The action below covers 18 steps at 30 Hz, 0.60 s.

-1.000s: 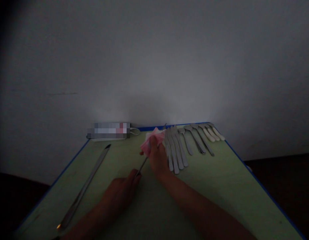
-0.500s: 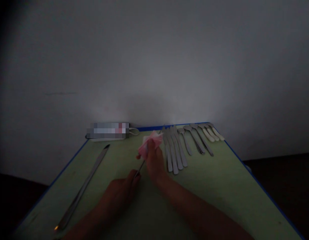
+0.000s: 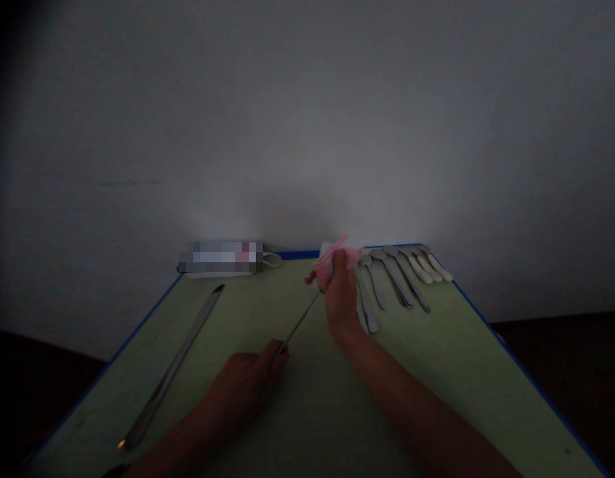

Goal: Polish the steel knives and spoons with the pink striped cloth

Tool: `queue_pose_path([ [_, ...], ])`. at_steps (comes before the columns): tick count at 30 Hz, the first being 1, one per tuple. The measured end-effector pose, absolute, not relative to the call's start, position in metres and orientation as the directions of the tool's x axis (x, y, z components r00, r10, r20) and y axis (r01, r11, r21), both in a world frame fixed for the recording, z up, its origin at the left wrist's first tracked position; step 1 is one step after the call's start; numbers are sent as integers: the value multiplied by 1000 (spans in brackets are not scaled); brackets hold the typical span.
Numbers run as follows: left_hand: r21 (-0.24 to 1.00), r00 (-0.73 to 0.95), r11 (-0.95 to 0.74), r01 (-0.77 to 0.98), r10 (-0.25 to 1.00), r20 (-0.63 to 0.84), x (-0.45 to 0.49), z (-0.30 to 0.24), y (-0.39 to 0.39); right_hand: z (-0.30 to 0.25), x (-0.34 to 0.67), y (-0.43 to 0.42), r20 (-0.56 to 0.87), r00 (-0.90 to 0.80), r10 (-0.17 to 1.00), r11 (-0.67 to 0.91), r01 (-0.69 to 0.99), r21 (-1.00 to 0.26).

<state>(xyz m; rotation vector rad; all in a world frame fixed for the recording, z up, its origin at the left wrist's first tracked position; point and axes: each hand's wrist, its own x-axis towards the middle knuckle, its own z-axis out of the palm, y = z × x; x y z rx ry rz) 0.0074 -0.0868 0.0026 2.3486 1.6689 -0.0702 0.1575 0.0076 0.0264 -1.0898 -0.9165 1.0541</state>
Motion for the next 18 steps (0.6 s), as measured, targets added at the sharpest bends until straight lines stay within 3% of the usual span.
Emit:
queue_pose_path([
  [6, 304, 269, -201, 931, 942, -201, 5, 4, -86, 15, 129, -18, 53, 32, 998, 56, -99, -994],
  [14, 614, 303, -203, 763, 951, -62, -2, 9, -86, 26, 147, 4, 65, 116, 991, 88, -202, -975],
  [18, 696, 322, -197, 691, 945, -53, -2, 10, -88, 28, 158, 17, 53, 192, 980, 109, -294, -950],
])
